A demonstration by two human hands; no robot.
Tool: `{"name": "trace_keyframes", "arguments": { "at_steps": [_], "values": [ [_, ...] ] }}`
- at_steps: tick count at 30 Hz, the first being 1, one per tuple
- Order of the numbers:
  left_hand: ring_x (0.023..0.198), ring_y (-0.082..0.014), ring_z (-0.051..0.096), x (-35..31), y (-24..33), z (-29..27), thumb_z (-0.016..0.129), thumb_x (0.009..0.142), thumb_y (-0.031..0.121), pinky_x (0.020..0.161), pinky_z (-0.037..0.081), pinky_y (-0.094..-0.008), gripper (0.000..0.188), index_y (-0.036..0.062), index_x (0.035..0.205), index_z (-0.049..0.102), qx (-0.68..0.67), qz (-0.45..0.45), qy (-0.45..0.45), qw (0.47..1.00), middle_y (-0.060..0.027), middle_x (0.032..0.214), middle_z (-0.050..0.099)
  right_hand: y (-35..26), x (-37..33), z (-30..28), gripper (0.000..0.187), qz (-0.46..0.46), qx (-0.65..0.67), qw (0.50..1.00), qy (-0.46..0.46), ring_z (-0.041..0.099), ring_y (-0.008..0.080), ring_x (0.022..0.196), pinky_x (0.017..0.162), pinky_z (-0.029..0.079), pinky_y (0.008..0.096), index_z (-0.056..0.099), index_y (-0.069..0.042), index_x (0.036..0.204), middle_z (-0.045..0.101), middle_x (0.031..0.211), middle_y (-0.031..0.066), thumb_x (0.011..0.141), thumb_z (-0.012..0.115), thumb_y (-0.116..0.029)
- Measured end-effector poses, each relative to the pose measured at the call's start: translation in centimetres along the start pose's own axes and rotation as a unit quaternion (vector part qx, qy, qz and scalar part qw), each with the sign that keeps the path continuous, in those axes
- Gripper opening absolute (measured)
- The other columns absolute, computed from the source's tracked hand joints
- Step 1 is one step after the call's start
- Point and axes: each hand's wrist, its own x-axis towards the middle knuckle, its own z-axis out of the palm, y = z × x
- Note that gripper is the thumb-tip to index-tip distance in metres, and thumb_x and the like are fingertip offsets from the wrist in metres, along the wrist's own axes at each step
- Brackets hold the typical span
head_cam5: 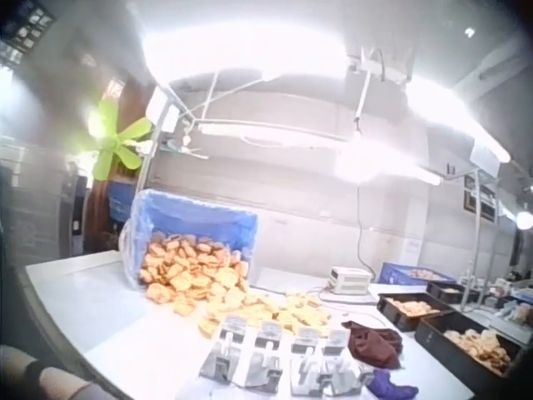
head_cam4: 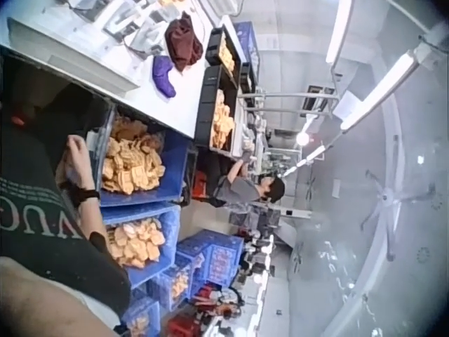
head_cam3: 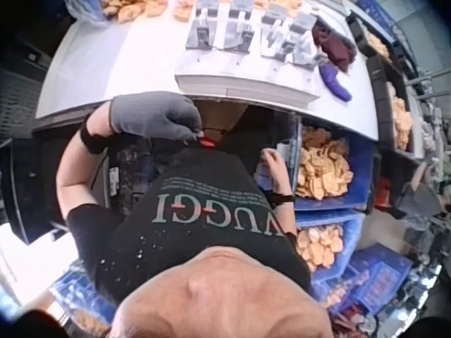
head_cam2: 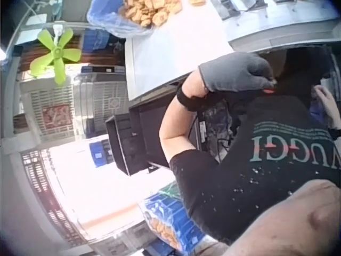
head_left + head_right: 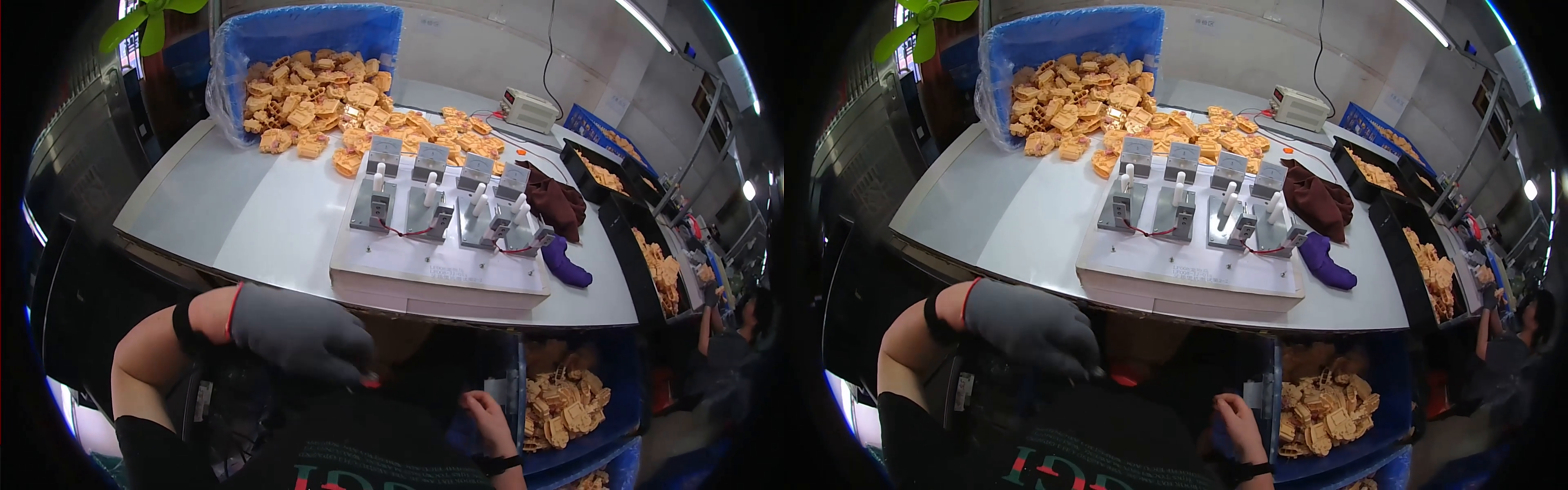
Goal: Using a testing jig to check the tension or electrical conductivity of small plastic toy components.
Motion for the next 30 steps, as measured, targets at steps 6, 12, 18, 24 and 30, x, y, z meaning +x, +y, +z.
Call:
{"name": "trace_keyframes", "arguments": {
  "at_steps": [6, 12, 18, 24, 30],
  "values": [
    [0.103, -0.0359, 0.055, 2.2, 10.7, 5.4, 0.064, 0.085, 0.028, 0.089, 0.044, -0.0446, 0.032, 0.0010, 0.101, 0.065, 0.043, 0.304, -0.016, 0.951, -0.0185, 0.101, 0.059, -10.6, -3.1, 0.5, 0.020, -0.110, -0.035, 0.980, -0.161, 0.060, 0.0134, 0.105, 0.094, 0.046, 0.0272, 0.060, -0.002, 0.114, 0.065, 0.111, 0.0058, 0.096, 0.060, -0.012],
    [0.095, -0.0355, 0.058, 2.7, 11.2, 8.8, 0.065, 0.085, 0.026, 0.081, 0.048, -0.0430, 0.027, -0.0010, 0.090, 0.065, 0.086, 0.365, 0.051, 0.926, -0.0178, 0.092, 0.061, -17.3, -6.3, -1.5, 0.022, -0.127, -0.264, 0.916, -0.275, 0.060, 0.0134, 0.102, 0.090, 0.048, 0.0281, 0.062, -0.001, 0.112, 0.066, 0.108, 0.0058, 0.094, 0.063, -0.013],
    [0.115, -0.0282, 0.055, 2.9, 9.3, 4.5, 0.073, 0.077, 0.023, 0.095, 0.047, -0.0428, 0.033, 0.0103, 0.105, 0.062, 0.263, 0.232, 0.387, 0.852, -0.0072, 0.113, 0.058, -23.9, -5.7, -4.1, 0.026, -0.112, -0.373, 0.863, -0.321, 0.064, 0.0156, 0.095, 0.084, 0.050, 0.0288, 0.064, -0.003, 0.114, 0.068, 0.102, 0.0075, 0.095, 0.062, -0.021],
    [0.106, -0.0266, 0.059, 4.0, 4.8, 4.2, 0.077, 0.080, 0.021, 0.095, 0.048, -0.0436, 0.020, 0.0134, 0.094, 0.065, 0.184, 0.283, 0.273, 0.901, 0.0001, 0.101, 0.064, -28.3, 6.3, -9.2, 0.019, -0.268, -0.303, 0.912, -0.067, 0.062, 0.0094, 0.086, 0.079, 0.049, 0.0247, 0.062, -0.004, 0.107, 0.066, 0.094, 0.0033, 0.098, 0.057, -0.021],
    [0.108, -0.0188, 0.057, 4.9, -3.7, 1.0, 0.066, 0.089, 0.008, 0.097, 0.045, -0.0325, 0.035, 0.0015, 0.121, 0.055, -0.066, 0.099, 0.556, 0.823, -0.0100, 0.119, 0.059, -22.1, 17.1, -11.3, 0.026, -0.248, 0.003, 0.958, 0.143, 0.058, 0.0080, 0.095, 0.081, 0.046, 0.0236, 0.058, -0.007, 0.118, 0.063, 0.107, 0.0010, 0.100, 0.054, -0.026]
  ]
}}
